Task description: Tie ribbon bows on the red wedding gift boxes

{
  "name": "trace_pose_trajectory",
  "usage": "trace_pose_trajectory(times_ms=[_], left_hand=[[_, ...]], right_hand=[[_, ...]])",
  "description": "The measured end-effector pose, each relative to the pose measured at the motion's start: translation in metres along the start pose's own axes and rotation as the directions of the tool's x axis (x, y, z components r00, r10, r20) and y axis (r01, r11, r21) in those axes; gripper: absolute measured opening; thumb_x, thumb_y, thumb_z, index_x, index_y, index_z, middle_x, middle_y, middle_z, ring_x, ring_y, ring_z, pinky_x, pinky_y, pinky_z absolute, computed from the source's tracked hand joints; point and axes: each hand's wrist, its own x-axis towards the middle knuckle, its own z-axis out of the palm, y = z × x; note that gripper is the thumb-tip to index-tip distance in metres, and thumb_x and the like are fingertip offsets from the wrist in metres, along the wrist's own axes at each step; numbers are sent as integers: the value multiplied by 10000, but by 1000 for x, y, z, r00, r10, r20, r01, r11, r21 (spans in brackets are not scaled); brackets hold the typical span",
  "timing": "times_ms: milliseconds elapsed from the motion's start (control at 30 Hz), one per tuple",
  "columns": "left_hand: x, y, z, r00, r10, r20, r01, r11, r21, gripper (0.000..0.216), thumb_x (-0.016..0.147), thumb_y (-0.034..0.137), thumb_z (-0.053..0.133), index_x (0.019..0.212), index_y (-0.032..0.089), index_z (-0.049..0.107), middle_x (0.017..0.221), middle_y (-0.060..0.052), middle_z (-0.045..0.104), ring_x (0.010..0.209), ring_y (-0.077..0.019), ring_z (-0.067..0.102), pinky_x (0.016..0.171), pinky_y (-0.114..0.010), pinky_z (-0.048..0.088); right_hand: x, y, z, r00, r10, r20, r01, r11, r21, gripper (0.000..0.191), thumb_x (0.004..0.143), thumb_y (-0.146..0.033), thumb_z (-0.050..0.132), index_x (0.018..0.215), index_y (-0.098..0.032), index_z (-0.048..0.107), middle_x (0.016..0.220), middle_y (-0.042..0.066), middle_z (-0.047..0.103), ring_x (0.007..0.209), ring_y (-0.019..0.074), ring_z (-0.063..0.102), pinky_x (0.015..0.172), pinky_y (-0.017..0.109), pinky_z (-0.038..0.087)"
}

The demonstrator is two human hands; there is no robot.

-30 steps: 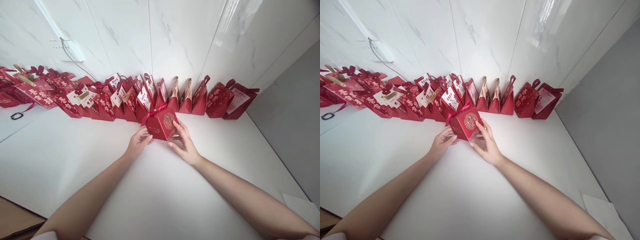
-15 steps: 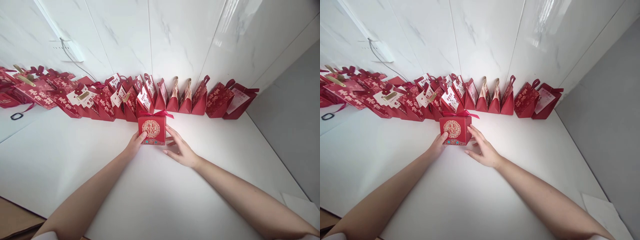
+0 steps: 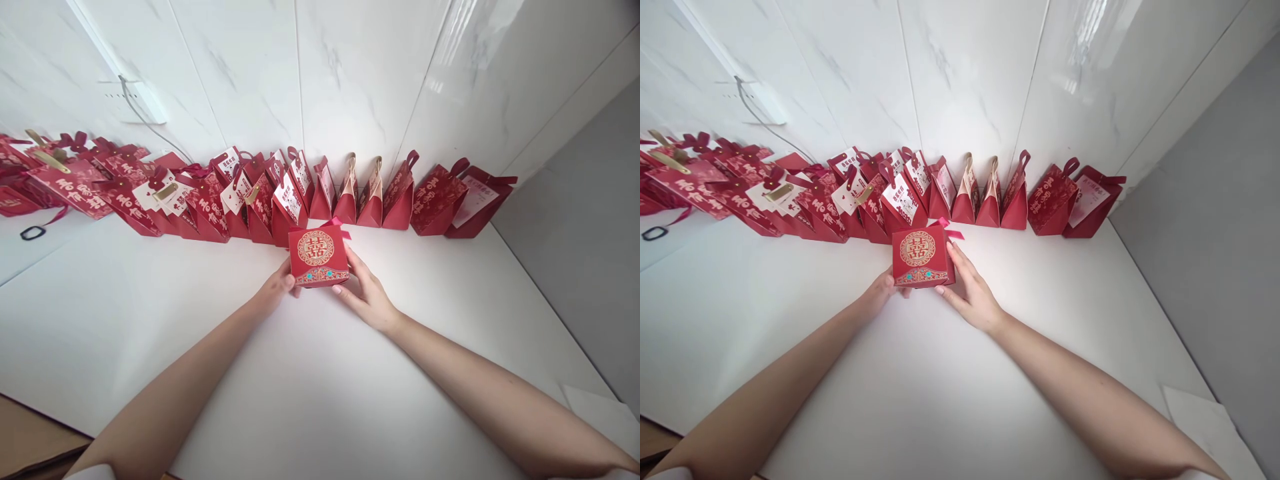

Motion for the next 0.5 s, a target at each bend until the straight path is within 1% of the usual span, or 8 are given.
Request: trace_pose_trajectory(times_ms=[33,100,167,200,267,333,433,500], left_hand=[[0,-2,0,1000,15,-25,-15,1000,-2,815,806,793,432,1406,242,454,905,-81,665,587,-140,516,559,-291,440],[0,-5,-1,999,39,-36,-40,999,-36,852,798,814,405,1452,269,393,853,-52,643,506,-108,424,517,-283,396],[0,-5,-1,999,44,13,-43,996,-75,898,755,780,542,1475,277,357,932,-63,660,558,-120,493,591,-301,442],[-1,-4,-1,998,45,37,-42,995,-92,914,731,720,639,1476,272,356,985,-76,668,636,-144,558,657,-311,468],[-1,-1,0,998,41,53,-34,992,-119,882,714,548,769,1455,255,390,1044,-94,676,809,-192,630,724,-300,486],[-1,0,-1,999,25,32,-20,990,-138,750,748,435,778,1396,222,467,969,-90,691,808,-190,642,667,-261,496],[-1,-2,-4,1000,-14,-15,11,982,-187,559,803,477,709,1251,163,594,828,-69,692,633,-145,615,591,-259,526],[-2,-3,-6,996,-51,-73,32,971,-239,508,822,529,665,1150,141,646,856,-84,702,620,-148,626,614,-296,563]], right_hand=[[0,0,1,1000,-2,2,1,1000,21,775,947,-411,568,1559,-388,93,1638,-15,145,1481,275,236,1183,500,323],[-1,0,2,1000,-6,10,5,998,69,789,941,-417,576,1557,-395,83,1642,-8,121,1464,284,278,1129,482,411],[-2,0,3,1000,15,23,-17,994,109,783,953,-422,553,1560,-385,58,1643,8,117,1437,285,334,1093,468,458],[-2,0,3,999,31,29,-35,992,122,776,964,-428,531,1563,-374,40,1642,19,123,1421,282,364,1086,467,466],[-3,0,2,998,54,31,-57,991,124,749,986,-444,476,1567,-351,12,1639,37,143,1403,280,392,1091,475,460],[-3,0,1,999,40,24,-42,995,92,713,1001,-451,430,1570,-340,15,1638,40,149,1414,285,374,1101,486,447],[-3,-2,0,999,8,32,-9,1000,20,682,1006,-439,416,1569,-348,43,1646,20,105,1448,296,307,1101,490,444],[-3,-3,0,999,-3,51,3,1000,-7,662,1006,-421,420,1565,-366,69,1650,0,66,1458,295,284,1088,484,458]])
